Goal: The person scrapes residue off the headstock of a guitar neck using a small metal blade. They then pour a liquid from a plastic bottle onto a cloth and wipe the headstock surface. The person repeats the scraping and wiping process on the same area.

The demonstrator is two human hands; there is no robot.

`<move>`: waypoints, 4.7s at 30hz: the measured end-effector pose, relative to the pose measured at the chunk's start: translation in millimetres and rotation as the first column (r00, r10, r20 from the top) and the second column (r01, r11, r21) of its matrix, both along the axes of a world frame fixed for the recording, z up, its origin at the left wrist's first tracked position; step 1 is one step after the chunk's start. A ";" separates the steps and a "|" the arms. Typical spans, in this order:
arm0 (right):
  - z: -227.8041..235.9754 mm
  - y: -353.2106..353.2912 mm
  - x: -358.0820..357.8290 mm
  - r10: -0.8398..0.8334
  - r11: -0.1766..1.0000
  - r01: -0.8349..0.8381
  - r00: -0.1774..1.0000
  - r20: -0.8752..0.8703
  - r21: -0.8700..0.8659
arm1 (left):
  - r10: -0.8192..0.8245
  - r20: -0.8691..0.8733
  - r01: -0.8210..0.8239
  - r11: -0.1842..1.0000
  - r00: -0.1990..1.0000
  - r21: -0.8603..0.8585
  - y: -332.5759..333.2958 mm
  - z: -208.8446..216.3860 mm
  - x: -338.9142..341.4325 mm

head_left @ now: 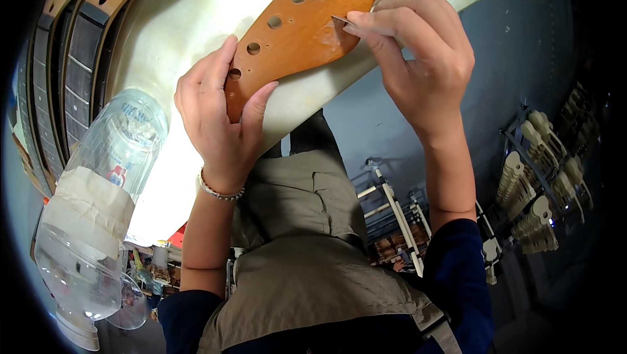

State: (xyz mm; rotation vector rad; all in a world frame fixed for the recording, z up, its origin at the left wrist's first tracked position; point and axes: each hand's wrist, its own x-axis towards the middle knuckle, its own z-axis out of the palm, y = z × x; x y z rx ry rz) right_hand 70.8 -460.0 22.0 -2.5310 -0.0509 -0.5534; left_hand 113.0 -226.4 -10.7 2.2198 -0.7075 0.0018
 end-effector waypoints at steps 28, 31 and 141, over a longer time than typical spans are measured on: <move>-6.3 7.0 -4.5 -0.037 0.999 0.037 0.996 0.083 -0.002 | 0.006 -0.001 -0.006 1.000 1.000 0.009 -2.5 0.4 -0.9; -1.9 8.1 -5.6 -0.025 0.999 0.025 1.000 0.018 0.021 | 0.008 0.004 -0.008 1.000 1.000 0.007 -2.3 -0.3 -1.3; 43.2 52.7 -82.6 0.030 0.489 0.379 0.893 -0.449 0.785 | -0.379 -0.247 0.372 0.925 0.892 -0.078 -21.0 68.9 -0.2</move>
